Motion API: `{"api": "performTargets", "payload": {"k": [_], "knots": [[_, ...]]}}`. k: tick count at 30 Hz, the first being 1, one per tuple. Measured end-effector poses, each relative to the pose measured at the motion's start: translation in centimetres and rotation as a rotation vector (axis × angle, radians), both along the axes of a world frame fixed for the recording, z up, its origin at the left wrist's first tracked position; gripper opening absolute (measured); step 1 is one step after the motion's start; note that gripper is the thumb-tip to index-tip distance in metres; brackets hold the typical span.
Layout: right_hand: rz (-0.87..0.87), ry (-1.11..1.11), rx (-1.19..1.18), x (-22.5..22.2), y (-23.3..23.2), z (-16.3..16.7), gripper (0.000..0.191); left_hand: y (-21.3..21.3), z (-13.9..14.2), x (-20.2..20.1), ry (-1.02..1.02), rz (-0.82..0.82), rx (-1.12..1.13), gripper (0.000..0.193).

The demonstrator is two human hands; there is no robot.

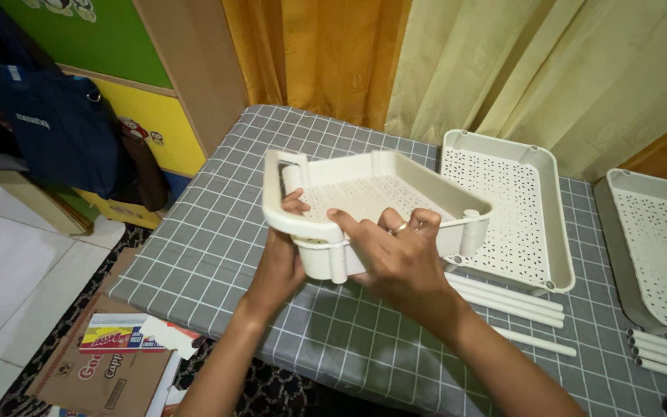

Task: The person assembles a tiered plastic storage rack on a table, fitting white plastic tubes into the corner sockets of perforated baskets and attaching side frames and connectors, then lifts a basket assembly to mount it onto the upright tubes.

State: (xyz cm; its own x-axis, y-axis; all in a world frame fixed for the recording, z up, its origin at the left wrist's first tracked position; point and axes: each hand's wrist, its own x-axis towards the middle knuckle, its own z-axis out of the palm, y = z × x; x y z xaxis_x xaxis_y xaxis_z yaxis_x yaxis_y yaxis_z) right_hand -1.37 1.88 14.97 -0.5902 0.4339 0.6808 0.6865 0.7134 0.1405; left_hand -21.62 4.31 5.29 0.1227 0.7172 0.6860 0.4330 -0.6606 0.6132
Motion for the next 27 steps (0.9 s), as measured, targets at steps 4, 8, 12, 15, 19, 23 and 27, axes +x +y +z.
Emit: {"api": "performTargets", "payload": {"k": [4,8,12,15,19,23,27], "knots": [[-0.033,0.002,-0.024,-0.5,0.3,0.0,0.083,-2.1,0.1,1.2,-0.192,0.166,-0.101,0.089],[-0.012,-0.006,-0.036,-0.6,0.4,-0.1,0.088,-4.5,2.0,0.7,0.168,0.343,0.334,0.102],[0.014,-0.034,-0.044,-0.7,0.3,0.2,0.089,-5.7,6.1,-2.1,0.641,0.265,0.223,0.1],[0.065,-0.002,-0.011,-0.9,0.6,0.7,0.087,-5.5,9.1,-2.6,0.704,0.191,0.223,0.09],[0.136,0.018,-0.049,-0.7,0.7,1.0,0.082,-5.6,11.1,-2.4,0.746,0.127,0.237,0.087],[0.18,0.022,-0.084,-0.4,1.1,1.2,0.083,-5.5,11.5,-2.4,0.782,0.119,0.268,0.086],[0.214,0.039,-0.118,-0.4,1.4,1.3,0.082,-5.4,11.6,-2.4,0.74,0.095,0.278,0.082]]}}
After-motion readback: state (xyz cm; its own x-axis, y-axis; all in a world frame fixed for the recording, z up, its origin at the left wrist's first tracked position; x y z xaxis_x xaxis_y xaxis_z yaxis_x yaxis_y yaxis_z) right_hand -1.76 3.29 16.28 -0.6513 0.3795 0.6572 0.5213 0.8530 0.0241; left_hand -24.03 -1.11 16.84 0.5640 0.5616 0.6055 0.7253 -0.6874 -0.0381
